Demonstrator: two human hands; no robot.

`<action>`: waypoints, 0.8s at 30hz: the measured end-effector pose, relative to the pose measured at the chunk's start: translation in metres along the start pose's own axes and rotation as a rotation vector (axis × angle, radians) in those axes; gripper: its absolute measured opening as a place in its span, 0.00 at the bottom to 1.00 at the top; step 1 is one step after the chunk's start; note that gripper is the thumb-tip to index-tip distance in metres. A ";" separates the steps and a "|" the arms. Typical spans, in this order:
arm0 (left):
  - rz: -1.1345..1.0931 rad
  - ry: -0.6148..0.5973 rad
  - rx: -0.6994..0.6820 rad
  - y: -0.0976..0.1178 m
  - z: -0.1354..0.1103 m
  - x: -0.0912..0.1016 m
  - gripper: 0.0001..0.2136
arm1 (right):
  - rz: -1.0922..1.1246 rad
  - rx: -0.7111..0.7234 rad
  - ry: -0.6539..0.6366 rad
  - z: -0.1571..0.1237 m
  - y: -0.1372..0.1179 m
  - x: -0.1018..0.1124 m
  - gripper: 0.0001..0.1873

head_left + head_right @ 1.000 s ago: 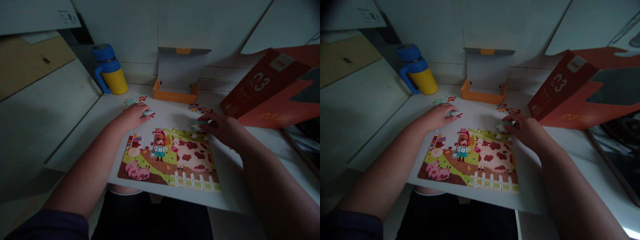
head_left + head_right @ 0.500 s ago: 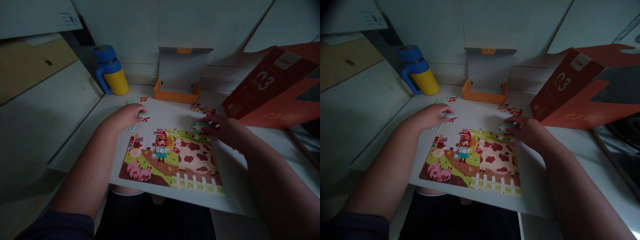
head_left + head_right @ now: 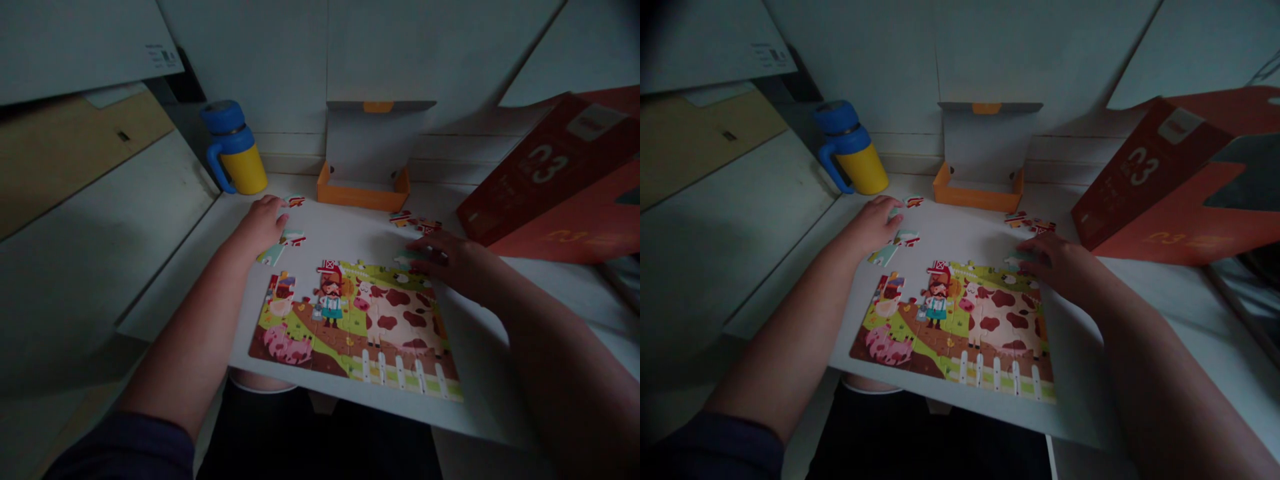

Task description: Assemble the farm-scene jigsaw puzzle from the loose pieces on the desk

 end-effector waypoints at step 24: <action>0.043 -0.235 0.148 -0.032 -0.022 0.032 0.16 | -0.039 0.050 -0.028 -0.002 -0.005 0.002 0.18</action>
Point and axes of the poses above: each hand's wrist, its own z-axis towards the middle knuckle, its own x-axis out of the back of the hand, y = z × x, the point moved 1 cm from there along z, towards the middle knuckle, and after that the axes turned 13 degrees about -y, right-handed, at the moved point
